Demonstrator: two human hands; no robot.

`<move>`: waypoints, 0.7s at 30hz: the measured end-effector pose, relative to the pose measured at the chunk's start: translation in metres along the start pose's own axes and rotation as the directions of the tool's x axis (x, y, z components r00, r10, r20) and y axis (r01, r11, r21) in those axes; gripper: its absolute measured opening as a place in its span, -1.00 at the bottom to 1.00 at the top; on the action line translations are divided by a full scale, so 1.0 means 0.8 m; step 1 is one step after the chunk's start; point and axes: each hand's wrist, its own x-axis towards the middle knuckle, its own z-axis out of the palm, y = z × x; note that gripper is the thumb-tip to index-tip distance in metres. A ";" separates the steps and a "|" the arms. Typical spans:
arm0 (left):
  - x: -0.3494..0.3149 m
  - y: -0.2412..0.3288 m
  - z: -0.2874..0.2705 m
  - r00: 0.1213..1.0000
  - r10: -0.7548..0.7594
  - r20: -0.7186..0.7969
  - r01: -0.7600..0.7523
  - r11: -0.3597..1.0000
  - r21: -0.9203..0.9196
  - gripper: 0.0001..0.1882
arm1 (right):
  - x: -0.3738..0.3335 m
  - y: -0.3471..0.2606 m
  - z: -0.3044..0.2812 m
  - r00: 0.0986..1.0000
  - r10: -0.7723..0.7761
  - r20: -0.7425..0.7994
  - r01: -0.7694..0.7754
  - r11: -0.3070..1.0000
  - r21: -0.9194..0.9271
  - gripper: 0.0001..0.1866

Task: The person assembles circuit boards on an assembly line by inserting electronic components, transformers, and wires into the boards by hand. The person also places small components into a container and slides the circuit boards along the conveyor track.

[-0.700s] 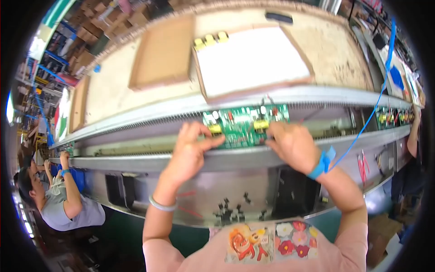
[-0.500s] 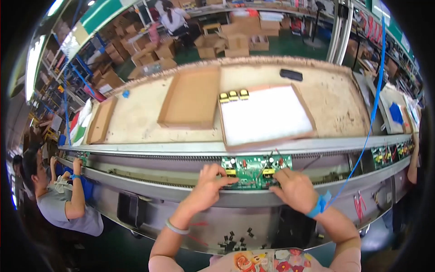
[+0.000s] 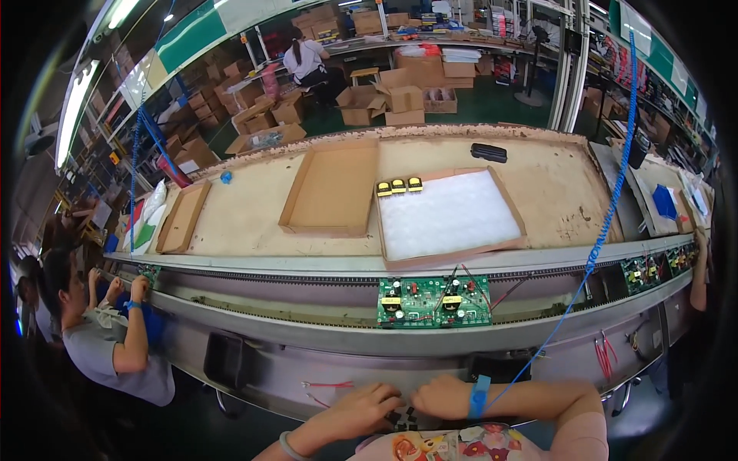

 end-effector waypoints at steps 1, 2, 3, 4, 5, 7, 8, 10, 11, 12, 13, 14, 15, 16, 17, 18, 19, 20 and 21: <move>0.000 -0.005 0.014 0.999 -0.007 0.043 0.004 0.997 0.081 -0.53 | 0.001 0.002 0.002 1.000 -0.001 -0.006 0.001 1.000 -0.012 -0.82; 0.000 -0.012 0.025 0.996 -0.018 0.085 0.004 0.987 0.162 -0.47 | 0.001 0.001 0.002 1.000 -0.003 -0.011 0.002 1.000 -0.025 -0.82; 0.001 -0.020 0.035 0.995 -0.028 0.091 0.014 0.988 0.151 -0.49 | -0.003 -0.001 -0.001 1.000 0.006 -0.025 -0.007 0.999 -0.044 -0.81; 0.005 -0.027 0.040 0.996 -0.029 0.080 0.018 0.990 0.142 -0.49 | -0.006 -0.003 -0.003 1.000 0.004 -0.011 -0.004 0.999 -0.048 -0.81; 0.009 -0.033 0.044 0.992 0.006 0.128 -0.027 0.986 0.163 -0.52 | -0.008 -0.004 -0.006 0.999 0.042 -0.019 -0.042 0.998 -0.037 -0.81; 0.011 -0.039 0.050 0.981 0.005 0.191 -0.045 0.977 0.208 -0.63 | -0.007 -0.007 -0.004 0.996 0.083 -0.029 -0.083 0.996 -0.021 -0.80; 0.012 -0.041 0.051 0.982 0.006 0.190 -0.046 0.978 0.205 -0.63 | -0.003 -0.005 0.001 0.991 0.089 -0.099 -0.091 0.996 -0.019 -0.80; 0.011 -0.047 0.054 0.987 0.012 0.161 -0.042 0.982 0.185 -0.72 | 0.001 -0.009 0.003 0.979 0.121 -0.165 -0.121 0.993 0.008 -0.79; 0.012 -0.048 0.054 0.985 0.020 0.174 -0.051 0.983 0.175 -0.72 | 0.004 -0.006 -0.003 0.985 0.115 -0.130 -0.115 0.993 0.008 -0.79; 0.014 -0.047 0.051 0.989 0.014 0.146 -0.036 0.988 0.151 -0.72 | 0.005 -0.005 -0.008 0.989 0.109 -0.098 -0.109 0.994 0.008 -0.78; 0.015 -0.045 0.049 0.993 0.006 0.118 -0.021 0.992 0.128 -0.73 | 0.007 -0.004 -0.007 0.991 0.102 -0.086 -0.103 0.995 -0.002 -0.78; 0.014 -0.040 0.047 0.991 0.014 0.132 -0.030 0.992 0.122 -0.73 | 0.008 -0.007 -0.004 0.989 0.116 -0.089 -0.115 0.993 0.010 -0.78; 0.013 -0.035 0.044 0.998 0.010 0.061 -0.015 0.996 0.084 -0.77 | 0.008 -0.008 -0.004 0.983 0.099 -0.154 -0.099 0.995 0.011 -0.77; 0.012 -0.031 0.042 1.000 0.002 -0.012 -0.001 0.999 0.045 -0.82 | 0.010 -0.008 -0.004 0.972 0.081 -0.220 -0.081 0.997 0.009 -0.77; 0.010 -0.030 0.040 1.000 0.007 -0.008 -0.007 0.999 0.050 -0.82 | 0.011 -0.009 -0.004 0.970 0.085 -0.227 -0.085 0.996 0.009 -0.77; 0.007 -0.031 0.038 1.000 -0.024 -0.002 0.024 0.998 0.056 -0.82 | 0.011 -0.011 -0.003 0.977 0.094 -0.194 -0.092 0.996 0.020 -0.77; 0.004 -0.032 0.036 0.998 -0.055 0.001 0.055 0.996 0.064 -0.81 | 0.013 -0.012 -0.003 0.982 0.101 -0.160 -0.098 0.995 0.030 -0.77; 0.000 -0.030 0.031 0.999 -0.049 0.002 0.049 0.996 0.071 -0.81 | 0.012 -0.011 -0.004 0.980 0.105 -0.168 -0.102 0.994 0.027 -0.77; -0.002 -0.028 0.025 0.992 -0.120 -0.041 0.115 0.989 -0.098 -0.82 | 0.011 -0.007 -0.005 0.985 0.077 -0.152 -0.071 0.997 0.043 -0.77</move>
